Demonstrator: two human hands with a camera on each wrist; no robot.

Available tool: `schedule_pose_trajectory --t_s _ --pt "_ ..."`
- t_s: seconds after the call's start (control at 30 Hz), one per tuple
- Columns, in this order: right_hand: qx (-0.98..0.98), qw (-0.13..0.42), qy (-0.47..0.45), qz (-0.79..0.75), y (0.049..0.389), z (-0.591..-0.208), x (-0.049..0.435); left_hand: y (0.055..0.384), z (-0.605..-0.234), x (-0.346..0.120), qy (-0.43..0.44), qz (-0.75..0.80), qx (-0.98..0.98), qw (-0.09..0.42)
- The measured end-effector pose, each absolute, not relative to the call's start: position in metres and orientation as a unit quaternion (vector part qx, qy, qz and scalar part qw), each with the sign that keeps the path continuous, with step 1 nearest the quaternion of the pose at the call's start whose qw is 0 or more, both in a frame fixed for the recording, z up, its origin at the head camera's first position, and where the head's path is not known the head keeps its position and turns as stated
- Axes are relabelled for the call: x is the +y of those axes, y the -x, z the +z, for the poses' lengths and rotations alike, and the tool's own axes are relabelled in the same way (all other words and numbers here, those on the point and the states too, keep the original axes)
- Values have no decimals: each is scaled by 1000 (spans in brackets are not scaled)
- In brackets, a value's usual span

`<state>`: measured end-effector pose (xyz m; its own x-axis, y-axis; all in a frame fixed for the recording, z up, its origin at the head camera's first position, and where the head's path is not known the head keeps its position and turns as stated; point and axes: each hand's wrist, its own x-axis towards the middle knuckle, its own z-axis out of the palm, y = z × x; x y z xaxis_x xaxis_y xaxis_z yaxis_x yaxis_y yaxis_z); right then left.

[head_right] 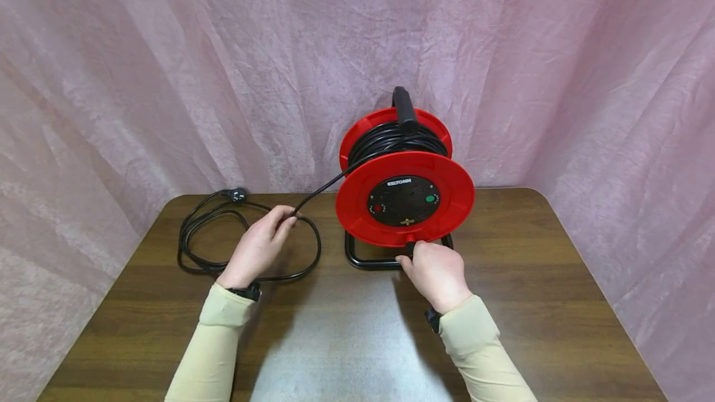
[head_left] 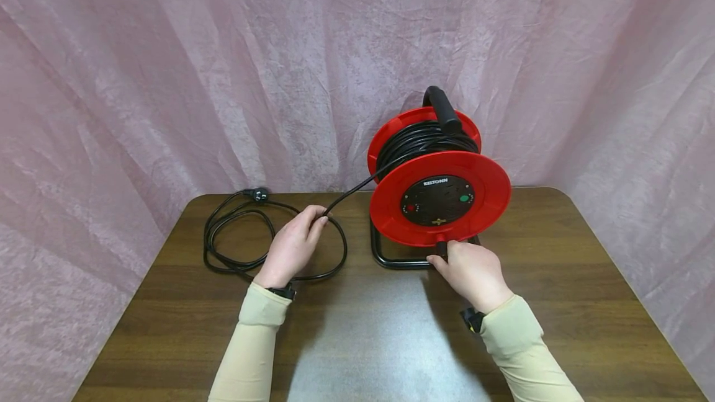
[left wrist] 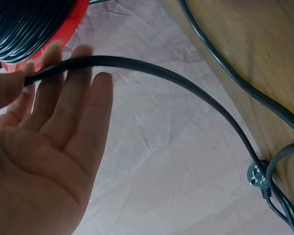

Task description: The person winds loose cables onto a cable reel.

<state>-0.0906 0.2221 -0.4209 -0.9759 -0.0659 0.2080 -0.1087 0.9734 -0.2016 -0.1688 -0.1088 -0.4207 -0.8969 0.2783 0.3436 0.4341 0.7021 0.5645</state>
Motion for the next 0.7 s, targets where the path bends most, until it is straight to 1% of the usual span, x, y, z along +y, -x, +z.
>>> schedule_pose_trajectory --t_s 0.1,0.23,0.47,0.7 --pt "-987 114 -48 102 91 -424 217 168 -422 -108 203 -329 -916 103" --pt "-985 132 -50 102 92 -429 211 168 -423 -108 219 -324 -914 107" --pt "-978 168 -56 111 90 -434 201 169 -424 -109 214 -318 -917 108" --pt "-976 176 -62 116 89 -435 195 170 -424 -109 226 -316 -914 112"
